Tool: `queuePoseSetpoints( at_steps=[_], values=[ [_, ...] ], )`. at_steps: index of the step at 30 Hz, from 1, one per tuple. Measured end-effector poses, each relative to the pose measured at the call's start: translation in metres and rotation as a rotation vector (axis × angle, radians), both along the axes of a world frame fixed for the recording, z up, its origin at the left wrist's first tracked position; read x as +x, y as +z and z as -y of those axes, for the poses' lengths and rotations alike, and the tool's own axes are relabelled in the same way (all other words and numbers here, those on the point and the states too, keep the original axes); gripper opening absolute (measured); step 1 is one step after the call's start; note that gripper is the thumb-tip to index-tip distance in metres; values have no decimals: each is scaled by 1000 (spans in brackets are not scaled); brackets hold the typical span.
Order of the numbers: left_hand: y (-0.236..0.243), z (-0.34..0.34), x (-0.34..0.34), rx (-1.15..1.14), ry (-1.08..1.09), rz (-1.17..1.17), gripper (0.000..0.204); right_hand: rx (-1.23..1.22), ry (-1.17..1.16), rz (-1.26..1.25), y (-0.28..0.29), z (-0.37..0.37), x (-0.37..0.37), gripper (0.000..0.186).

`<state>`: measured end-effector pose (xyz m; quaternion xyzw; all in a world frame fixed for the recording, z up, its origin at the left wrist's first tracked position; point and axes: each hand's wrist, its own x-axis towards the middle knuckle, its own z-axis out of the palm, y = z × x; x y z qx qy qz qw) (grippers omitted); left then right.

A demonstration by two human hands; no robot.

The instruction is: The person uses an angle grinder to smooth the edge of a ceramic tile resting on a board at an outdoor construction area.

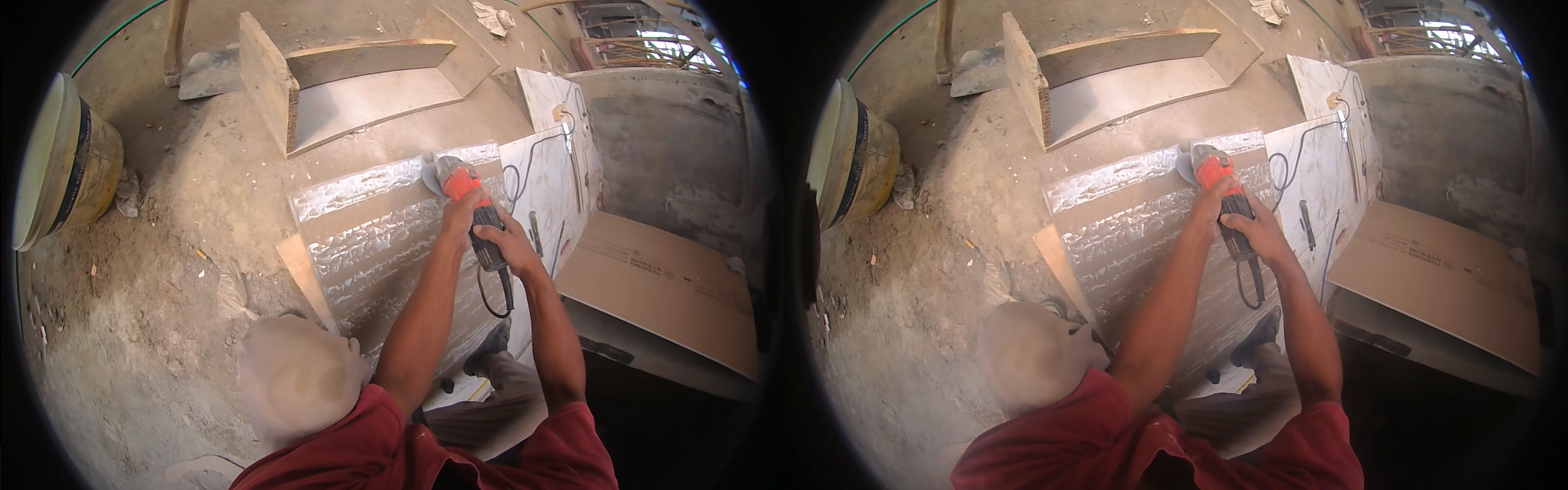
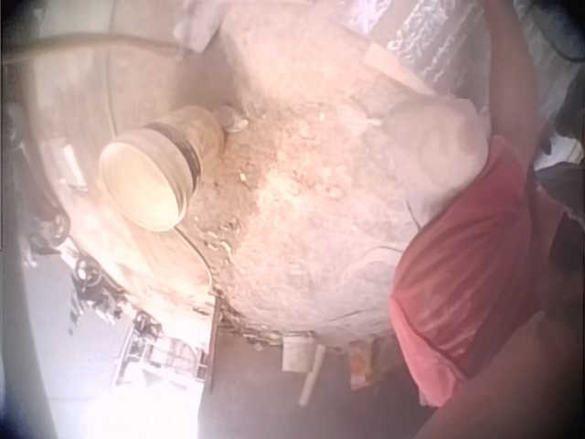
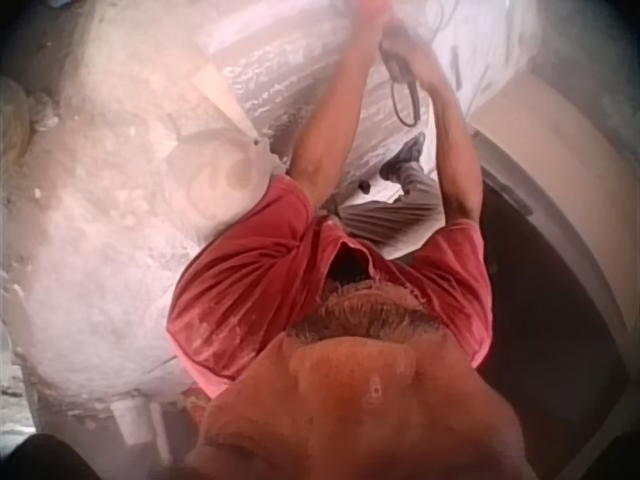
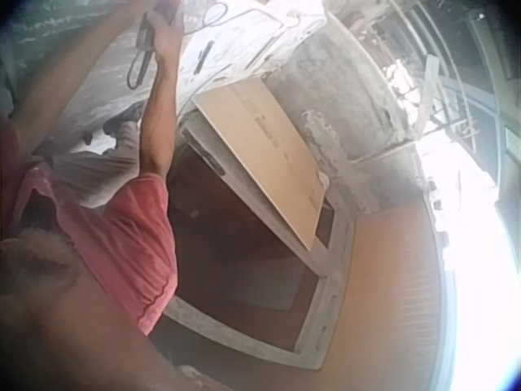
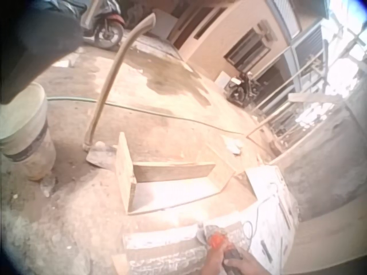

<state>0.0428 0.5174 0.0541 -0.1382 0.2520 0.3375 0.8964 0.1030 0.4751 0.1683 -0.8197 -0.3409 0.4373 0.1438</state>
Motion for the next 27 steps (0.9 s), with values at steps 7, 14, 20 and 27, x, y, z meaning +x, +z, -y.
queuePoseSetpoints(
  at_steps=[7, 14, 20, 27],
  values=[
    [-22, -9, 3, 91, -102, -44, 33, 27, -66, -86, -2, -5, -16, 79],
    [-21, 2, 7, 83, -51, -7, 33, -3, -8, -48, 1, -6, -12, 77],
    [-12, 9, 15, -8, 21, 94, 30, -4, 41, 59, 5, -1, -6, 76],
    [-22, -4, 2, 114, -53, 82, 34, 84, 17, 18, -5, -4, -14, 77]
  ],
)
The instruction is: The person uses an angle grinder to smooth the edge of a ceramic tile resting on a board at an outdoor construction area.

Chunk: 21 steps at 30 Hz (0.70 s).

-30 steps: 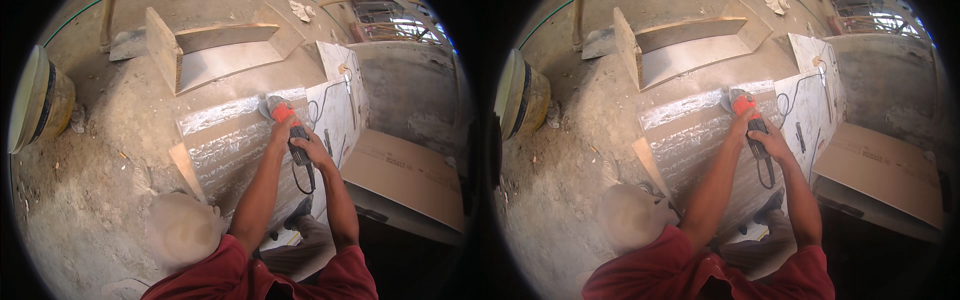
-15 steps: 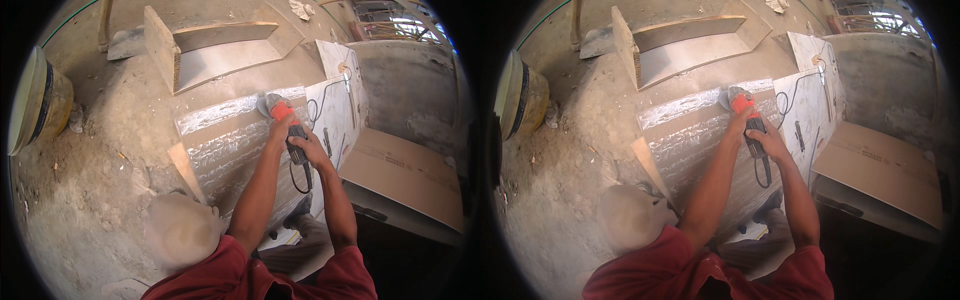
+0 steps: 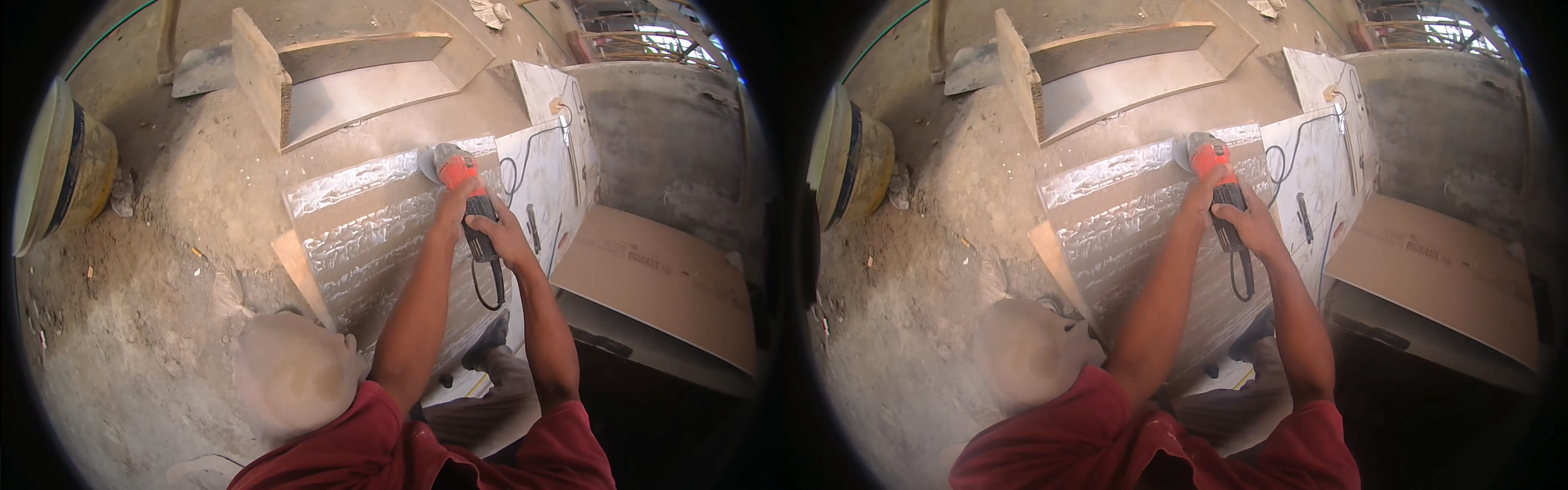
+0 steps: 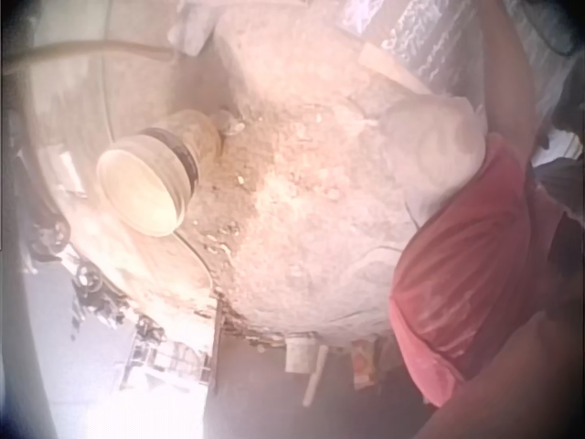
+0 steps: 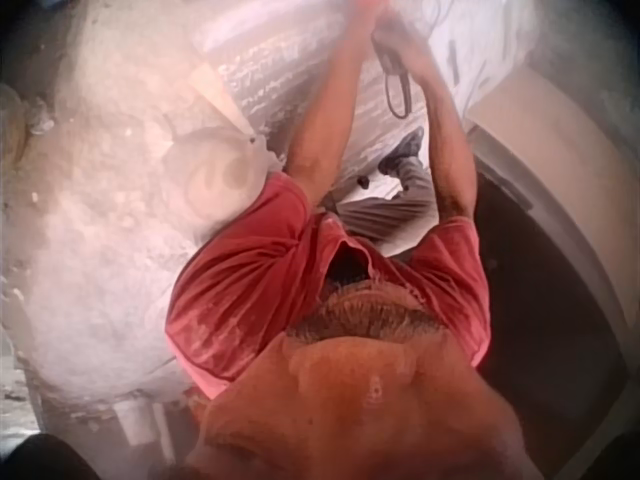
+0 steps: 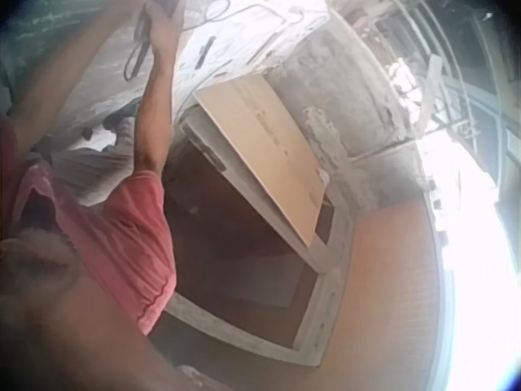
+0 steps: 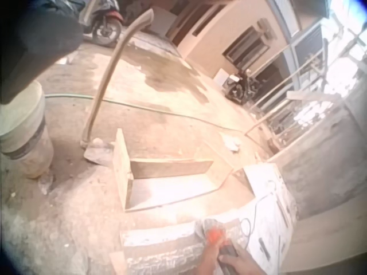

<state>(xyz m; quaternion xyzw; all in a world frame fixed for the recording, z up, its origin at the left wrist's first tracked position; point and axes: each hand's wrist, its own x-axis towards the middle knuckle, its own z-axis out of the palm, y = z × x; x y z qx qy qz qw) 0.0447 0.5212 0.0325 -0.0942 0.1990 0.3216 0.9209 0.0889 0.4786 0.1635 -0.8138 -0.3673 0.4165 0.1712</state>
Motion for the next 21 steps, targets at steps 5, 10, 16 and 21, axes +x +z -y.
queuePoseSetpoints(
  at_steps=[5, 10, 16, 21],
  values=[
    [1, -4, -4, -20, -8, 47, 32, -15, 24, -9, -3, -2, 1, 79],
    [3, 2, 1, -65, 26, 72, 30, -48, 44, 16, 4, -5, 2, 81],
    [-1, 9, 11, -76, 72, 138, 31, -112, 123, 180, 9, -6, 4, 83],
    [3, 10, 12, -96, 82, 152, 35, -116, 157, 242, 10, -5, 3, 83]
  ],
)
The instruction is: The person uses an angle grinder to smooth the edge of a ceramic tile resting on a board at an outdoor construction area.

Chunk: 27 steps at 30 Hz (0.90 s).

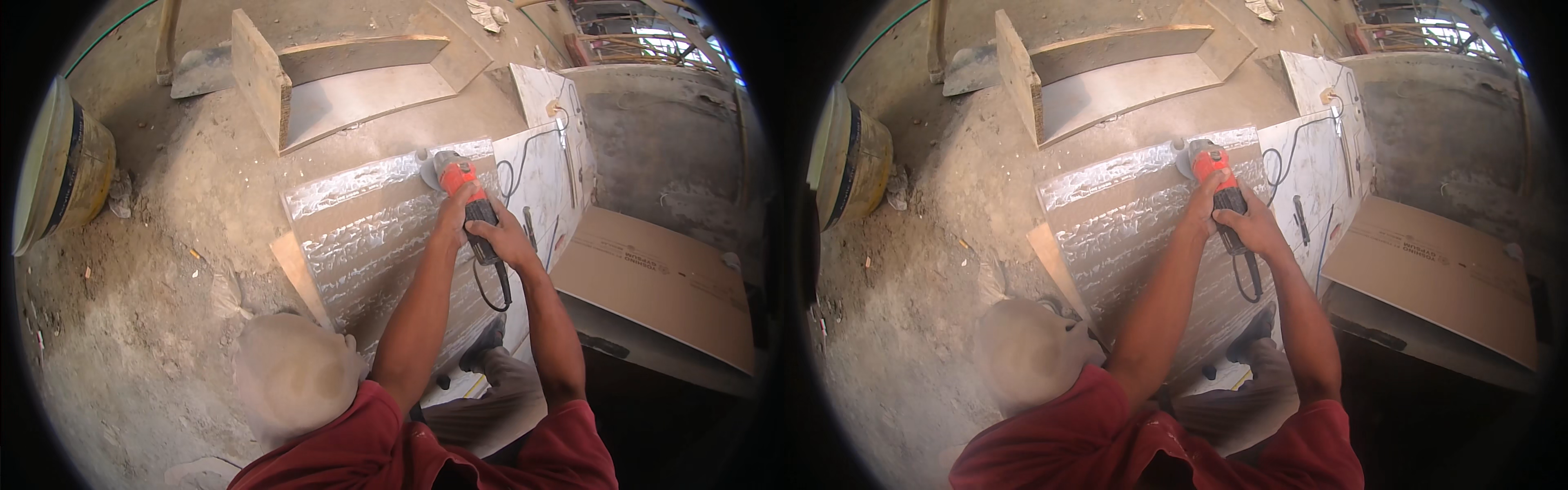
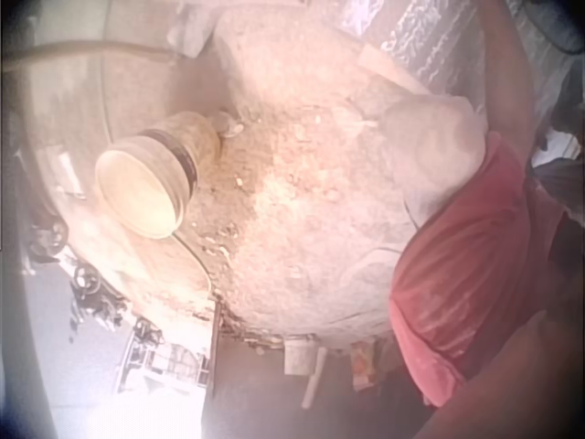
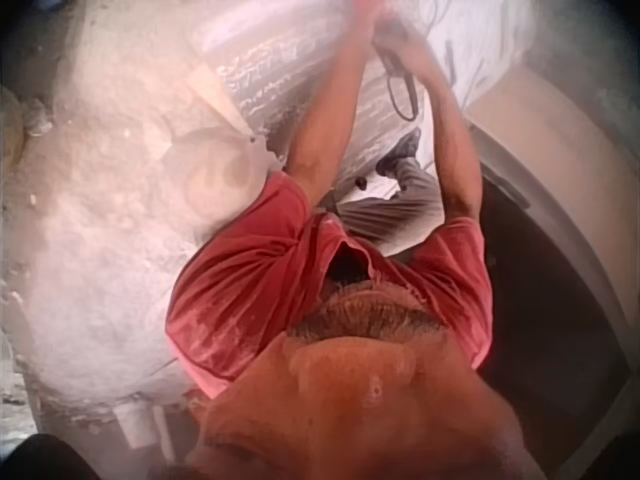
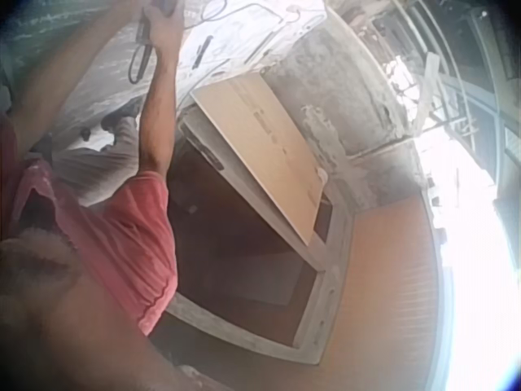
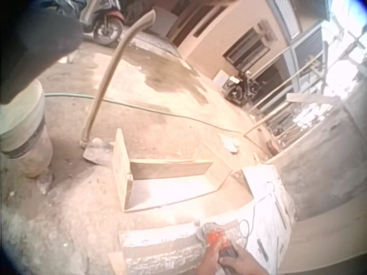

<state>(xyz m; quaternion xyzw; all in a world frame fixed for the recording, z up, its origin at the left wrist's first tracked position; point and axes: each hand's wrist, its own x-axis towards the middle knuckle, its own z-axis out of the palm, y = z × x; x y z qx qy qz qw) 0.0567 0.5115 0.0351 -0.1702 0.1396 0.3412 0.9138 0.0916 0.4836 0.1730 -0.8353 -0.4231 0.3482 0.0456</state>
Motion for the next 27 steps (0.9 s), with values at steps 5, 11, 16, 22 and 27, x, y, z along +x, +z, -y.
queuePoseSetpoints(
  at_steps=[5, 11, 16, 22, 27],
  values=[
    [-7, -10, -9, 78, -66, -114, 37, 117, -154, -245, -10, 2, -6, 78],
    [-9, -14, -15, 86, -116, -177, 37, 113, -247, -321, -15, 4, -9, 75],
    [-9, -8, -12, 75, -111, -173, 35, 92, -202, -298, -13, 5, -5, 74],
    [0, -6, -12, 36, -59, -61, 33, 79, -120, -220, -9, 5, 1, 71],
    [4, -2, -9, -21, -1, -70, 30, 28, -106, -177, -7, 4, 1, 72]
  ],
)
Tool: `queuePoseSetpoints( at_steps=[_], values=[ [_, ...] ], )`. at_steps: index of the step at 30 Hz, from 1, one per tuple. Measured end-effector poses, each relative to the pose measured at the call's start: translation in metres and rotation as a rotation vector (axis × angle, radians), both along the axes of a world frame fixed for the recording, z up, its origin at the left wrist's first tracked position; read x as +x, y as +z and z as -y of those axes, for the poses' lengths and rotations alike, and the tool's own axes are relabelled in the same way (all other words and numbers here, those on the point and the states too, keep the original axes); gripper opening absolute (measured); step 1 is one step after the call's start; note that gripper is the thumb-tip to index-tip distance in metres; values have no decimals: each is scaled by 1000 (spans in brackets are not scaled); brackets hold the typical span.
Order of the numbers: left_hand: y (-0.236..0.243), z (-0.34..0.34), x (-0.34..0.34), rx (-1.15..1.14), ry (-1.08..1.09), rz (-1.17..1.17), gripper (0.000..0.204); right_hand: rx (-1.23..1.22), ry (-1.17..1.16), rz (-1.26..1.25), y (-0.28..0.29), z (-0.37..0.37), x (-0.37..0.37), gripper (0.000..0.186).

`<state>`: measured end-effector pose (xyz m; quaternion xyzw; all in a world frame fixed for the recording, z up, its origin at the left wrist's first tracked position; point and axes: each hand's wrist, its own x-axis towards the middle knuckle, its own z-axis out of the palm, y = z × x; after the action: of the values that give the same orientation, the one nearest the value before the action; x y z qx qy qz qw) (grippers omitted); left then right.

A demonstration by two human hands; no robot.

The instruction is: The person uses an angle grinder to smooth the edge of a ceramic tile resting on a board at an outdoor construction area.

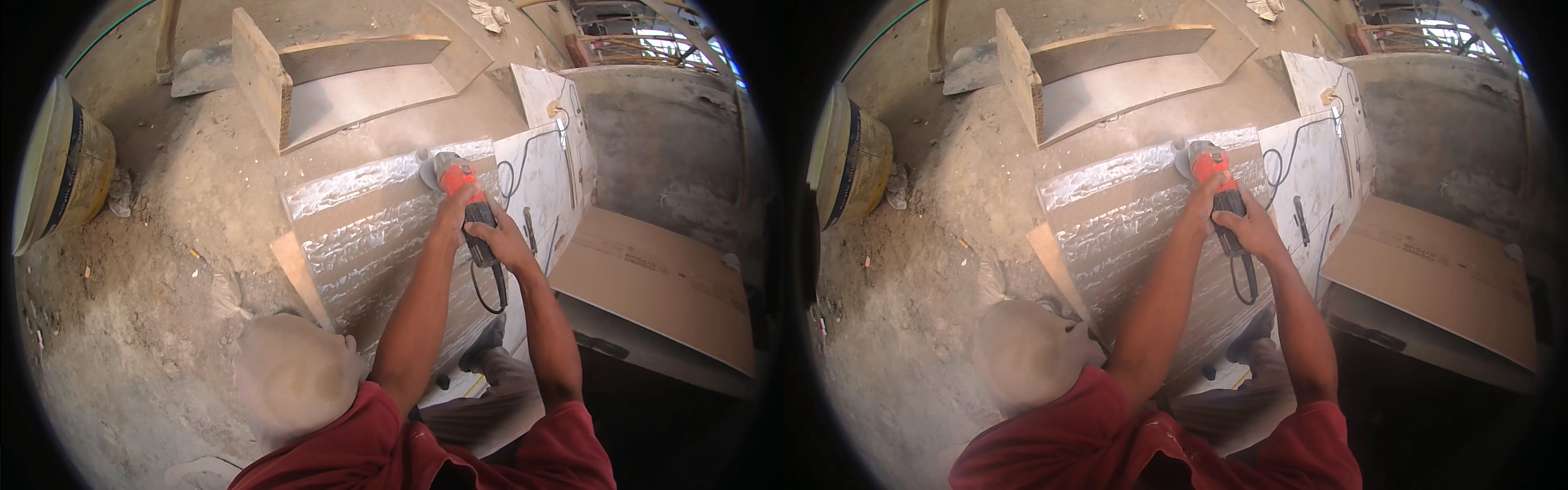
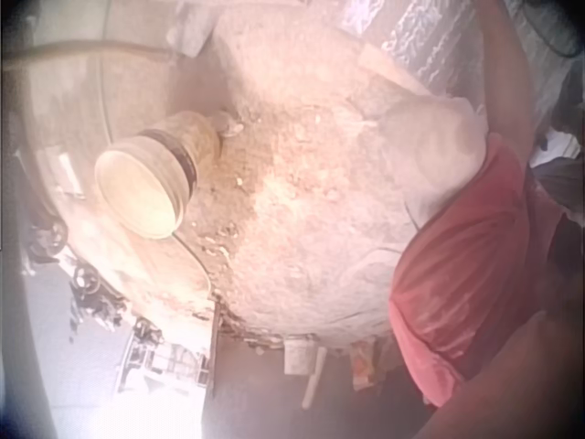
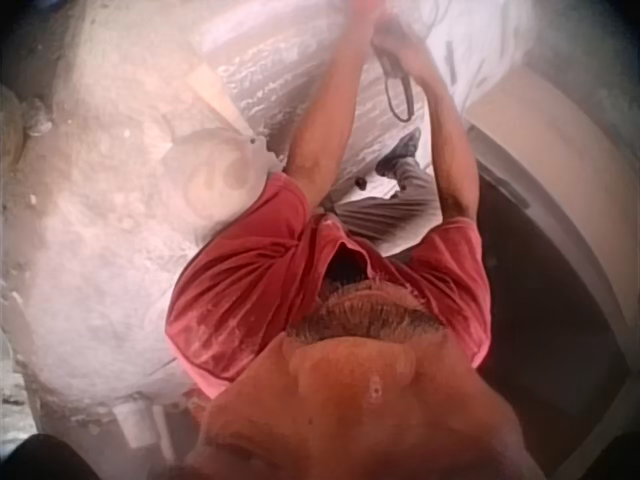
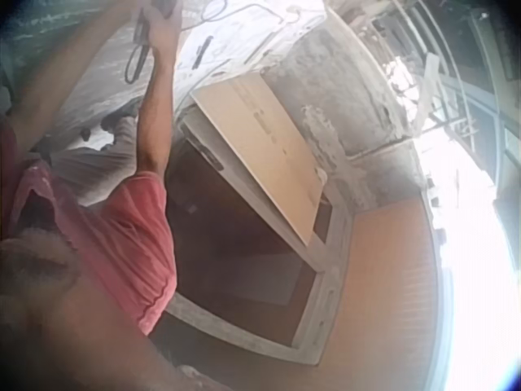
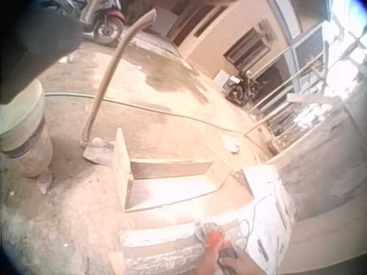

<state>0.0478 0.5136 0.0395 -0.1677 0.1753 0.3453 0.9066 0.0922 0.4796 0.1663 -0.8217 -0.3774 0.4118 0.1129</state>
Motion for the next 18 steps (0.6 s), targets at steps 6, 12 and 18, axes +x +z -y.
queuePoseSetpoints(
  at_steps=[6, 12, 18],
  values=[
    [-4, 0, 0, -2, -8, 45, 31, 70, 103, 121, -6, 2, -2, 74],
    [-16, -11, -5, 77, -122, -40, 36, 97, -110, -86, -11, 1, -11, 79],
    [-16, -9, -3, 75, -109, -28, 33, 101, -85, -95, -9, -1, -8, 79]
  ],
)
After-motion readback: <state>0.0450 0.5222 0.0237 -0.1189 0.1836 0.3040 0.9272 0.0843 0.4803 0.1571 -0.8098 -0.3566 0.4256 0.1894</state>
